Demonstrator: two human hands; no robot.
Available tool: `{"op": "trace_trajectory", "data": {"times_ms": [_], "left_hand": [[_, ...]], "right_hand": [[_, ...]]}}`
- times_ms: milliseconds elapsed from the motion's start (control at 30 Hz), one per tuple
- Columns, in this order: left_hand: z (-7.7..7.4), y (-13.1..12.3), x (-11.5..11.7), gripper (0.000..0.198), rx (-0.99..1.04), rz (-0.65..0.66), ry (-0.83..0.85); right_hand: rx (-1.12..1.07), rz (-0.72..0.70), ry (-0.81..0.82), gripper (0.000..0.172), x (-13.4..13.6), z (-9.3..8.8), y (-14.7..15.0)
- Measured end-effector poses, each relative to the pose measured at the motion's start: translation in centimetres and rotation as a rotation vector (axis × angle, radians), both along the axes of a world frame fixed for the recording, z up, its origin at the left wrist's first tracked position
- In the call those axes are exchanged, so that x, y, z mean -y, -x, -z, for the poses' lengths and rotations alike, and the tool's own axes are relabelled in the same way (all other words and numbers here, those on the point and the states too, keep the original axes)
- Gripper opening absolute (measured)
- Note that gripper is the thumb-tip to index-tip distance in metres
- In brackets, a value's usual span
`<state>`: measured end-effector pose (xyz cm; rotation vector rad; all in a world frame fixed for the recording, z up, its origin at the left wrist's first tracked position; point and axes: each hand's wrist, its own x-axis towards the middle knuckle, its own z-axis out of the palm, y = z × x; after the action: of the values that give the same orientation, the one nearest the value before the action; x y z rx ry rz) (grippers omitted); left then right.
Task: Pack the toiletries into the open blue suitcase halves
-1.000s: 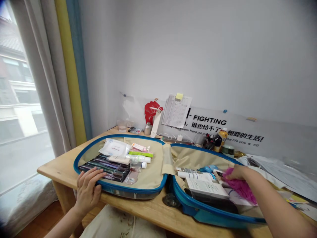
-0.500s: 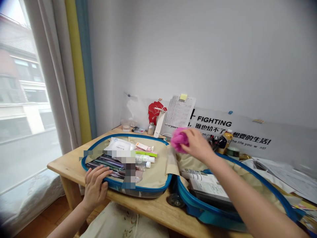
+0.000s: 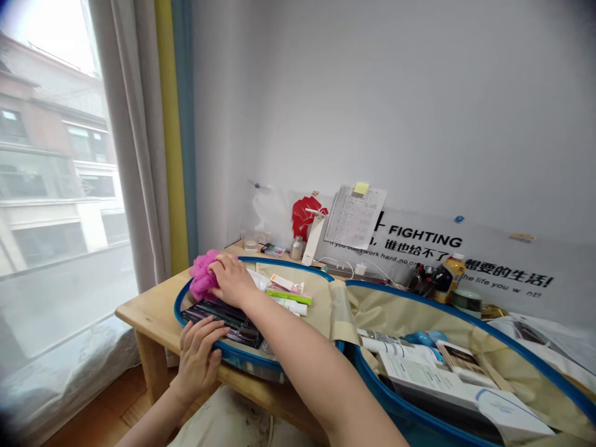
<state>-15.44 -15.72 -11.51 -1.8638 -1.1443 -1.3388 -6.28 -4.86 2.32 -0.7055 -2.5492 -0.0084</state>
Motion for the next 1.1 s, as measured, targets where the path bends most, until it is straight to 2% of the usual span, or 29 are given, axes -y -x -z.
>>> {"op": "trace_trajectory", "data": {"times_ms": [100,167,267,333,433,567,600,667,700,800,900,967,1033,1100], "left_hand": [[-0.1,-0.1,0.0,0.03,-0.01,0.004,-0.005],[-0.2,-0.1,0.0,0.03,-0.011,0.007,-0.008],[-0.2,-0.1,0.0,0.031,-0.002,0.008,-0.007],[-0.2,-0.1,0.1,0.031,-0.001,0.009,-0.009],[-0.1,0.0,0.0,0.031,-0.011,0.007,-0.008],[0.3,0.3,-0.2,0.031,-0.019,-0.006,0.0],[0.5,0.3,-0.2,0.031,-0.023,-0.008,0.0],[0.7,0.4,-0.3,0.032,-0.027,-0.011,0.004],[0.8,0.5,-0.3,0.032,-0.026,-0.012,0.006],[0.8,0.5,-0.3,0.032,-0.013,-0.015,0.013],[0.7,0.5,-0.3,0.031,-0.01,-0.009,0.004],[0.7,0.5,-0.3,0.031,-0.008,-0.003,0.002],[0.6,0.5,-0.3,0.031,-0.006,0.002,0.007],[0.6,0.5,-0.2,0.031,-0.007,0.002,0.012]], "right_hand": [[0.058,-0.013,0.088,0.045,0.0,0.9,0.6],[0.069,-0.02,0.128,0.043,0.0,0.7,0.3],[0.027,0.016,0.139,0.045,-0.6,-1.0,-1.5],[-0.023,0.086,0.124,0.046,-1.5,-2.4,-4.0],[-0.11,0.273,0.079,0.045,-3.4,-4.3,-9.9],[-0.182,0.631,0.038,0.033,-4.6,-5.6,-20.6],[-0.183,0.719,0.041,0.037,-4.4,-5.7,-23.4],[-0.167,0.907,0.069,0.03,-3.5,-5.7,-28.9],[-0.152,1.003,0.09,0.036,-2.9,-5.6,-31.5],[-0.033,1.193,0.229,0.025,-0.8,-4.6,-38.2],[0.073,1.346,0.375,0.019,1.1,-2.8,-43.0],[0.099,1.419,0.424,0.017,2.1,-1.4,-45.1],[0.082,1.443,0.414,0.018,2.8,-0.1,-46.4],[0.013,1.411,0.323,0.021,3.2,0.8,-47.0]]}}
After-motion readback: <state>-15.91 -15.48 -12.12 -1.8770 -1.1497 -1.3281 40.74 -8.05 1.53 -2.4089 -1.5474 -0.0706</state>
